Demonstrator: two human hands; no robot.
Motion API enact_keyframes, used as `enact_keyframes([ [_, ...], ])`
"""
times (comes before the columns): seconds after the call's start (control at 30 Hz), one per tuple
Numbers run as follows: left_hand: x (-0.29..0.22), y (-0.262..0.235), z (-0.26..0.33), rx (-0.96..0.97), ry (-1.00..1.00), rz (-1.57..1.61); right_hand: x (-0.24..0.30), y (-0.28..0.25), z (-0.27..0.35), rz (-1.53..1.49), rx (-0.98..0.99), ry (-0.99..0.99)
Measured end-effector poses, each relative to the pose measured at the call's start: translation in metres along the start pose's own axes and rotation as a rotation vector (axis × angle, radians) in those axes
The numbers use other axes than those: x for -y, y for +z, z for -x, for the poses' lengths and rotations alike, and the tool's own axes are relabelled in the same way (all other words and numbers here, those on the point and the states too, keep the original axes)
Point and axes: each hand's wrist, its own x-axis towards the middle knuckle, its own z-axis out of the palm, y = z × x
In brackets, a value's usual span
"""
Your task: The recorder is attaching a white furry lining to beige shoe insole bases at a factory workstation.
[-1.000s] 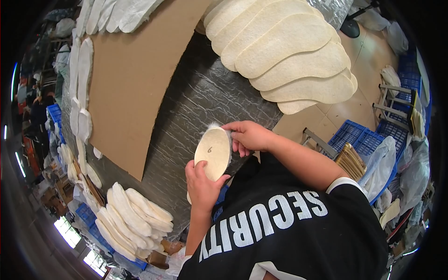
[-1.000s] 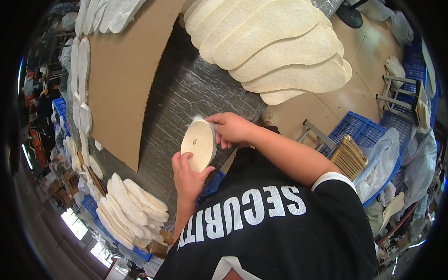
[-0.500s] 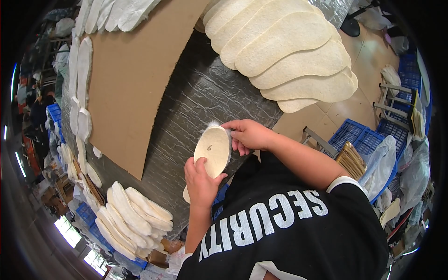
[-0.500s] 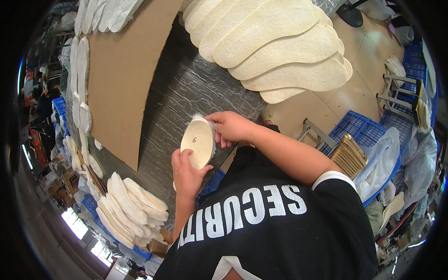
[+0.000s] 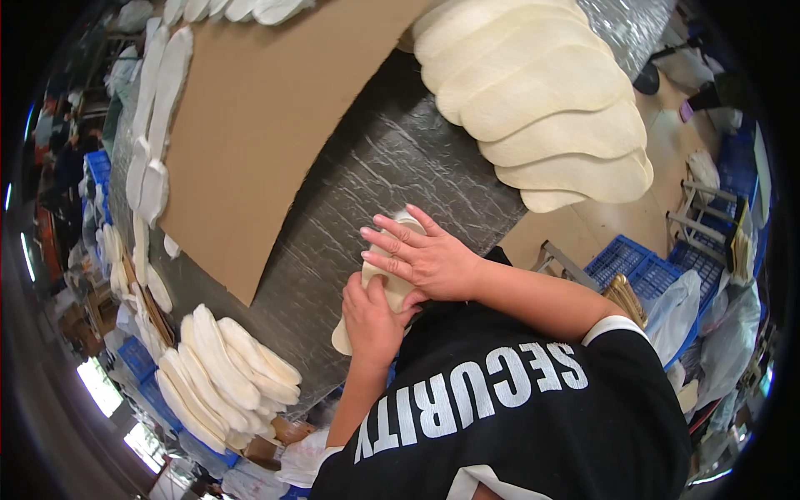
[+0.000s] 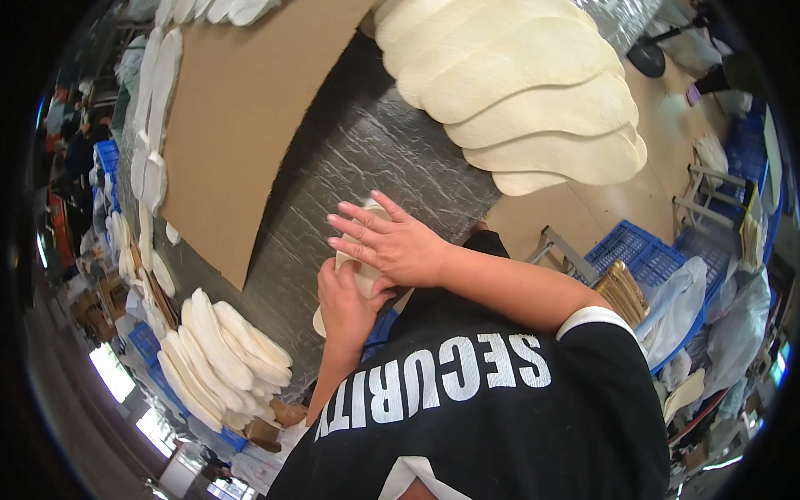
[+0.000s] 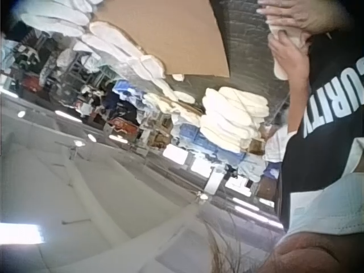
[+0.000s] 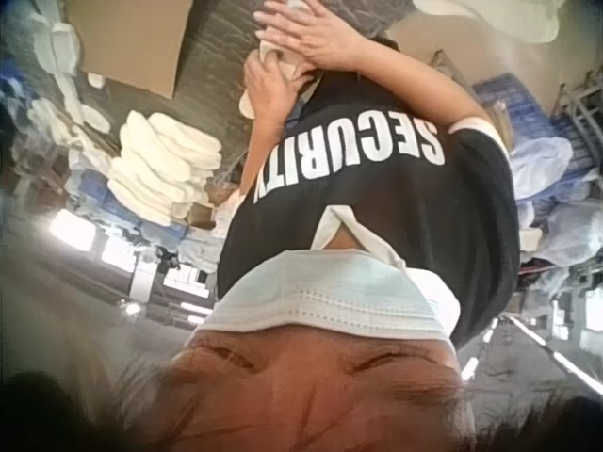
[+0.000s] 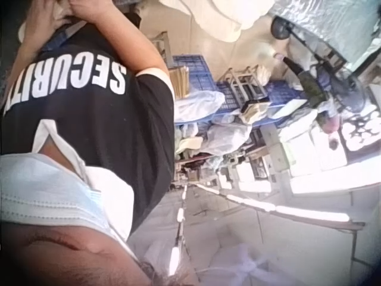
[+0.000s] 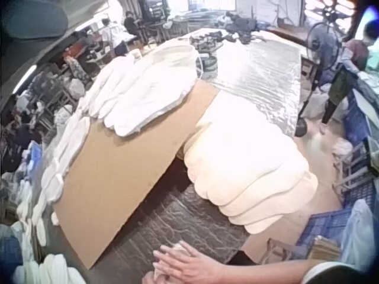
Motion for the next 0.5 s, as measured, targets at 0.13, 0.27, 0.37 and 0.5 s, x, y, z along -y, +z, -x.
enact_keyframes([
  [0.13,0.005,-0.008,0.005,0.01,0.016,0.085,-0.003,0.007,-0.004,0.115,0.084,0.056],
  [0.27,0.02,-0.021,0.009,-0.059,-0.121,0.369,-0.006,0.008,0.0,0.159,0.072,0.092],
  [0.37,0.043,-0.023,0.013,-0.026,-0.233,0.43,-0.011,0.014,0.006,0.325,0.01,0.078],
  [0.5,0.057,-0.023,0.011,-0.023,-0.231,0.54,-0.009,0.015,0.006,0.297,-0.014,0.088],
])
